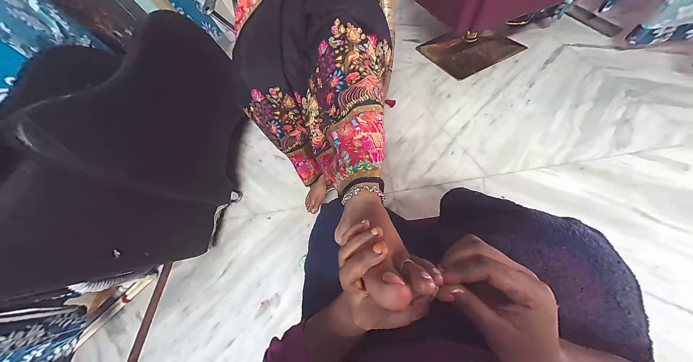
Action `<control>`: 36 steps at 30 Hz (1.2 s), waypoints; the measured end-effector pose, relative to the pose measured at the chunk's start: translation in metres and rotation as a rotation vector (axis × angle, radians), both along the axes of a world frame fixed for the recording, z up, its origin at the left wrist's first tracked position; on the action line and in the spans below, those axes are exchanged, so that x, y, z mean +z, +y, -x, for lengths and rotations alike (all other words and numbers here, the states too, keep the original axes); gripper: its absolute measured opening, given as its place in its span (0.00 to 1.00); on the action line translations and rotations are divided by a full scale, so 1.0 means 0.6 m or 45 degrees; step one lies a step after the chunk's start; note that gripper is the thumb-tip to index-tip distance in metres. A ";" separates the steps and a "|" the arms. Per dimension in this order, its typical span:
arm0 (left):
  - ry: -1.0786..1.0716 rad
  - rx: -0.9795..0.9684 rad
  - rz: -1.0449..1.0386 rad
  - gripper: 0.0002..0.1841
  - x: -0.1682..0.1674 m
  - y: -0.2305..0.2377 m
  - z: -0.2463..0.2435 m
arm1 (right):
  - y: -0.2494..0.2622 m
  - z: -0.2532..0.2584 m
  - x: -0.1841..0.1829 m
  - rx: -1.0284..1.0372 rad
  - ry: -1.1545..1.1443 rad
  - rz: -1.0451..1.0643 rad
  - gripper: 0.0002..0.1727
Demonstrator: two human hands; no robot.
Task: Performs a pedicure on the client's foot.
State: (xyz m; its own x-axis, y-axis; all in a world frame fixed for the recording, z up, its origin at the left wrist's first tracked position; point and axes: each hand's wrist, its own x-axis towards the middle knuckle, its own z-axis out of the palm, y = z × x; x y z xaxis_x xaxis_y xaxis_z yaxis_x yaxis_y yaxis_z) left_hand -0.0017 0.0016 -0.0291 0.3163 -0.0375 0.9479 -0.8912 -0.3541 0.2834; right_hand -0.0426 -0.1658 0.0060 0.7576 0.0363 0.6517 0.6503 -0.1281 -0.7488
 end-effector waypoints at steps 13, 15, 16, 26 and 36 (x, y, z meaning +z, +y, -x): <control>0.032 -0.045 -0.024 0.18 0.000 0.024 0.005 | 0.008 -0.002 -0.019 -0.139 -0.299 0.219 0.05; 0.038 -0.042 -0.021 0.19 -0.004 0.026 0.005 | 0.006 -0.001 -0.020 -0.187 -0.357 0.270 0.05; 0.036 -0.038 -0.029 0.18 -0.004 0.026 0.005 | 0.005 -0.002 -0.020 -0.205 -0.383 0.304 0.04; 0.039 0.000 0.010 0.21 -0.007 0.022 0.004 | 0.006 -0.007 -0.025 -0.243 -0.434 0.376 0.05; 0.030 0.025 -0.040 0.22 -0.009 0.014 0.001 | -0.004 -0.001 -0.020 -0.298 -0.482 0.404 0.05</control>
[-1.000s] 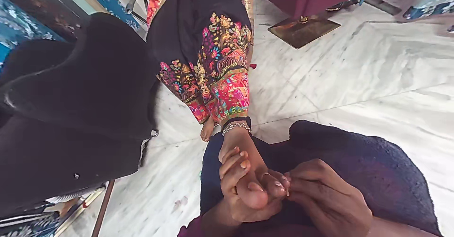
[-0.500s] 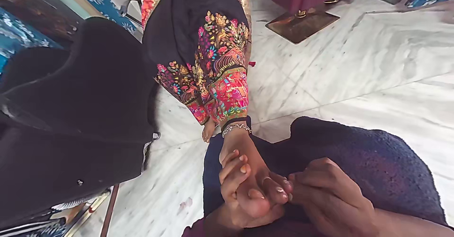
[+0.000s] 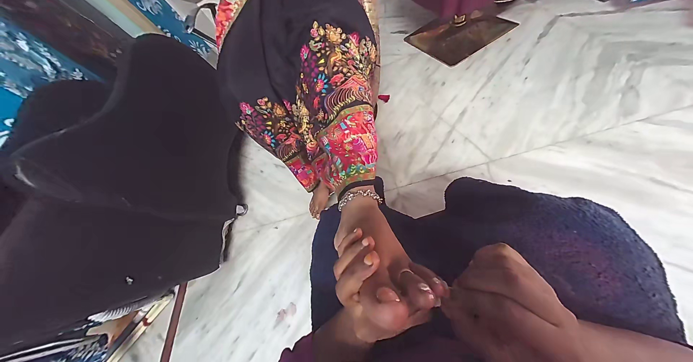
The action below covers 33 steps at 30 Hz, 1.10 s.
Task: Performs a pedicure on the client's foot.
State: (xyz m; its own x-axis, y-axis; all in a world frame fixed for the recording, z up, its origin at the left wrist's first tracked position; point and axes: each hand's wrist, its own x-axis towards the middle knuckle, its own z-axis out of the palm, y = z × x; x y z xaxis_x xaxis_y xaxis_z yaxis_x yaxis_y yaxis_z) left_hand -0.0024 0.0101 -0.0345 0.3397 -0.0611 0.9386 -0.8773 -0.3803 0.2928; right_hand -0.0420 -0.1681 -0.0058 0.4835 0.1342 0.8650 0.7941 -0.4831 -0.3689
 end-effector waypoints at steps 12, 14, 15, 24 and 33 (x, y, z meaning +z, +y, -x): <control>-0.041 -0.020 0.017 0.21 -0.007 -0.006 -0.003 | -0.005 0.010 -0.001 0.036 0.198 -0.082 0.09; -0.024 -0.050 0.000 0.18 -0.005 -0.005 0.000 | -0.005 0.010 0.002 0.062 0.261 -0.141 0.07; -0.009 -0.057 -0.019 0.19 -0.004 -0.004 0.002 | -0.006 0.010 0.004 0.069 0.271 -0.163 0.07; -0.013 -0.055 -0.014 0.20 -0.003 -0.013 -0.001 | -0.009 0.008 0.005 0.056 0.257 -0.148 0.09; 0.016 -0.062 0.016 0.20 -0.004 -0.012 0.002 | -0.005 0.011 -0.002 -0.008 0.223 -0.126 0.08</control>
